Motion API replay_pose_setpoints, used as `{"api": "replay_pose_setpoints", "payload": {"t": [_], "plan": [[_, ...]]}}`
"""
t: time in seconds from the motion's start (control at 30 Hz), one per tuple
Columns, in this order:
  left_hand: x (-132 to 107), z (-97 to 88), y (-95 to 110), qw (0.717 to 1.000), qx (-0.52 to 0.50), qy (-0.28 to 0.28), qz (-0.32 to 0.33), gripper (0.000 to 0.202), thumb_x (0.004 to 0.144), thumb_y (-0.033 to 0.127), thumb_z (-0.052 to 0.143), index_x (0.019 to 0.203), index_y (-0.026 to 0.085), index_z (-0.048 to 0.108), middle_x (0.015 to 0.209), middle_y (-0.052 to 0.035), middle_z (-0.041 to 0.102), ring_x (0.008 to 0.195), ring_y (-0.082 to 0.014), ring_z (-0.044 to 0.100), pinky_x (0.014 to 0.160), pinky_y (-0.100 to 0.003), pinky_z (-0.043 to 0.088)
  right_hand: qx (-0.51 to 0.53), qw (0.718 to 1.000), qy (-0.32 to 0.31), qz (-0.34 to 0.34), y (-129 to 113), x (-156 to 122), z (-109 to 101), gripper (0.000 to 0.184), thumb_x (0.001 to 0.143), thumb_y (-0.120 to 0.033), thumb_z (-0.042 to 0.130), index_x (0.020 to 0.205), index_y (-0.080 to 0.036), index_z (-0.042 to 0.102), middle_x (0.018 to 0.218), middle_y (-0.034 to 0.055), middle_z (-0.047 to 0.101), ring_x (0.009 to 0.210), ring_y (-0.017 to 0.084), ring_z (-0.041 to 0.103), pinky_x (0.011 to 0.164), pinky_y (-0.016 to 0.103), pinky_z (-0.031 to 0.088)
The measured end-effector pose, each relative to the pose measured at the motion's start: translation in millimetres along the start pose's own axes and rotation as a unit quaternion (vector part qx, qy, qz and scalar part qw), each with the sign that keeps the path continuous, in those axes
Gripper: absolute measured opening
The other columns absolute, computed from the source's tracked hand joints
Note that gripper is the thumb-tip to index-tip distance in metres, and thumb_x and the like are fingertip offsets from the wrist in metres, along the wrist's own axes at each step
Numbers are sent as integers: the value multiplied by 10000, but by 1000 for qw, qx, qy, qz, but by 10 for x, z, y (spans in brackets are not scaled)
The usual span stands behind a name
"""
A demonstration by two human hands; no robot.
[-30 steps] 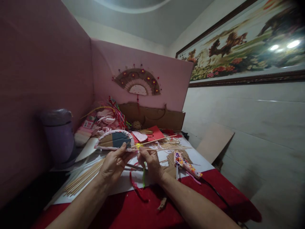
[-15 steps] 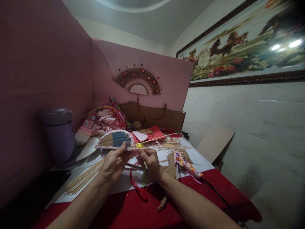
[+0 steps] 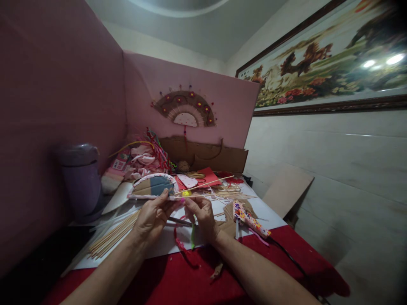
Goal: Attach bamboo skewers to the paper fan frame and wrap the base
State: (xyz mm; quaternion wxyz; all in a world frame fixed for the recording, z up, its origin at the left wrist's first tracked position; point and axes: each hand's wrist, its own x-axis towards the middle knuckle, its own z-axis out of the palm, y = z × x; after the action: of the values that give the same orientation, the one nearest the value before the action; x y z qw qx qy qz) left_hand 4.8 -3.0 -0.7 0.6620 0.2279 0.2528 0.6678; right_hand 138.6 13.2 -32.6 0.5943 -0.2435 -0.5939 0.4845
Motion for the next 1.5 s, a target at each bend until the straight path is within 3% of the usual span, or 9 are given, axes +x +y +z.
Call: {"api": "replay_pose_setpoints", "payload": {"t": [0.67,1.2,1.5], "plan": [[-2,21,5,1000,4,5,-5,206,826,38,488,692,57,643,684,-112,693,617,-154,664,627,-258,579,-26,1000,5,-14,-18,-14,12,330,770,-441,590,599,-160,559,424,-48,460,365,61,353,410,218,291],[-9,19,3,1000,6,1,0,224,829,35,479,693,69,654,686,-101,701,629,-149,666,646,-261,577,-26,999,26,1,0,0,7,439,805,-519,510,577,-145,548,427,-39,459,347,51,336,367,205,236],[7,11,1,1000,13,1,6,221,836,39,475,705,55,652,688,-114,699,630,-156,669,640,-268,581,-13,1000,17,-3,15,-4,14,394,802,-465,543,580,-140,558,423,-43,451,348,49,338,368,199,229]]}}
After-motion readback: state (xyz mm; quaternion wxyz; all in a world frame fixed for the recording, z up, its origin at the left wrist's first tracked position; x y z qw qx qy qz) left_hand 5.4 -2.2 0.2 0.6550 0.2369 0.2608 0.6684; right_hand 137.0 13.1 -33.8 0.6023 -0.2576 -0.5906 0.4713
